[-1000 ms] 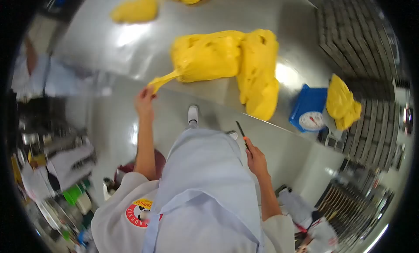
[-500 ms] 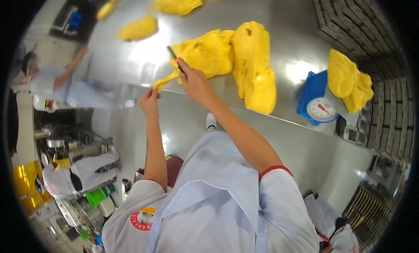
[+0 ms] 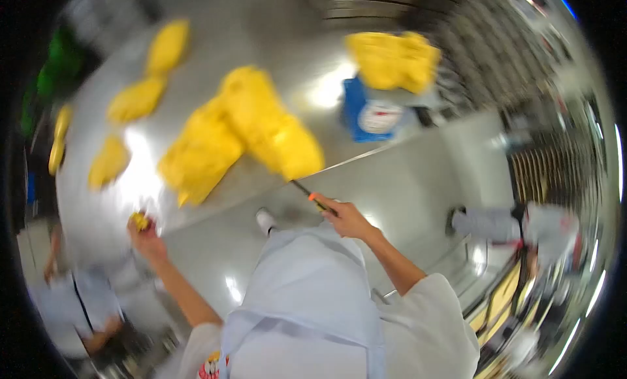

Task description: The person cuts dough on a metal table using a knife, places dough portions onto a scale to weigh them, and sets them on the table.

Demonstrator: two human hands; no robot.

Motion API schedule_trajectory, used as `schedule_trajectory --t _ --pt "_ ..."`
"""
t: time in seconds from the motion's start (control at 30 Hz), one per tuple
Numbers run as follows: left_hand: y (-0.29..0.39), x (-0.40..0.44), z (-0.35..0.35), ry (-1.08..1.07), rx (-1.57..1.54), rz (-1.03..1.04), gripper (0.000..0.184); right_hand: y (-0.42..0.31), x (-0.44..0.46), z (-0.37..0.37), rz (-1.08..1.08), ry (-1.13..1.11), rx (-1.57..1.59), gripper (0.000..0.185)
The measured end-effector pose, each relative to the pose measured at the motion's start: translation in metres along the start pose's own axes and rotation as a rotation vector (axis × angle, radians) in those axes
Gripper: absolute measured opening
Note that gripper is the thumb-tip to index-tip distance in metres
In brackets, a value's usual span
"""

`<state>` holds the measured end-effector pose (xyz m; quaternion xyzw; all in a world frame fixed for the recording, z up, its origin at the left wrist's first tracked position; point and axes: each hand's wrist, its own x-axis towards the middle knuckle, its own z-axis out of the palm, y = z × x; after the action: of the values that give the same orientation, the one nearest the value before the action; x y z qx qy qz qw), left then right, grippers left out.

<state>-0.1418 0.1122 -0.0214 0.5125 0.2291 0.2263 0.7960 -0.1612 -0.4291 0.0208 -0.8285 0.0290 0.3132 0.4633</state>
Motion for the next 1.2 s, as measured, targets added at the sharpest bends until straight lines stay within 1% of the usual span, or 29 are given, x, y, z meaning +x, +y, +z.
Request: schedule_trajectory --t 0.03,0.07,0.13,0.17,0.2,0.27,0.3,0.33,0.4,0.47,0.5,0.6,0.7,0.73,0.8,0.87,0.97,1.07,1.17,1.2 --pt "0.006 0.014 0.012 -0.026 0.15 0.003 0.035 0.002 -0.004 -0.006 0.029 0.057 0.058 0.055" --pt "0.022 0.017 0.065 -0.032 0.259 0.014 0.038 -0.001 -0.001 -0.009 0.04 0.084 0.114 0.055" --pt "0.029 0.004 0.175 -0.195 0.432 0.186 0.045 0.004 0.004 -0.014 0.024 0.113 0.235 0.056" --pt "0.027 -0.009 0.217 -0.261 0.416 0.148 0.042 0.016 -0.024 -0.012 0.033 0.158 0.272 0.056" --pt "0.005 0.007 0.235 -0.457 0.466 0.307 0.042 0.023 -0.029 -0.011 0.03 0.177 0.297 0.055" --pt "0.016 -0.019 0.356 -0.778 0.443 0.333 0.042 0.049 -0.044 -0.015 0.017 0.229 0.393 0.055" --pt "0.01 -0.04 0.414 -0.83 0.357 0.341 0.046 0.064 -0.054 -0.025 0.02 0.278 0.398 0.055" --pt "0.002 -0.051 0.463 -0.784 0.59 0.844 0.053 0.08 -0.062 -0.033 0.022 0.328 0.404 0.055" --pt "-0.017 -0.067 0.538 -0.837 0.67 0.674 0.061 0.126 -0.076 -0.048 -0.003 0.491 0.371 0.055" --pt "-0.04 -0.061 0.585 -0.961 0.811 0.753 0.064 0.156 -0.092 -0.059 0.026 0.607 0.49 0.054" --pt "-0.051 -0.065 0.601 -1.024 0.878 0.781 0.066 0.171 -0.103 -0.068 0.051 0.665 0.546 0.053" --pt "-0.079 -0.073 0.619 -1.069 0.896 0.978 0.07 0.208 -0.134 -0.09 0.116 0.736 0.663 0.053" --pt "-0.08 -0.071 0.619 -0.988 0.848 0.935 0.075 0.239 -0.154 -0.108 0.157 0.765 0.661 0.053" --pt "-0.079 -0.069 0.619 -0.954 0.826 0.954 0.076 0.248 -0.159 -0.118 0.152 0.763 0.618 0.053" --pt "-0.079 -0.061 0.618 -0.908 0.79 0.973 0.079 0.264 -0.159 -0.135 0.154 0.737 0.629 0.053" --pt "-0.082 -0.054 0.612 -0.818 0.734 0.903 0.078 0.275 -0.162 -0.149 0.174 0.734 0.628 0.052" --pt "-0.071 -0.069 0.605 -0.691 0.843 1.042 0.074 0.279 -0.156 -0.171 0.194 0.746 0.619 0.052" --pt "-0.064 -0.106 0.602 -0.628 0.919 1.337 0.07 0.289 -0.149 -0.181 0.185 0.742 0.66 0.052" --pt "-0.094 -0.147 0.607 -0.751 0.988 1.485 0.081 0.291 -0.137 -0.184 0.178 0.729 0.69 0.052" --pt "-0.102 -0.162 0.614 -0.719 1.066 1.473 0.089 0.291 -0.134 -0.184 0.179 0.725 0.692 0.052"
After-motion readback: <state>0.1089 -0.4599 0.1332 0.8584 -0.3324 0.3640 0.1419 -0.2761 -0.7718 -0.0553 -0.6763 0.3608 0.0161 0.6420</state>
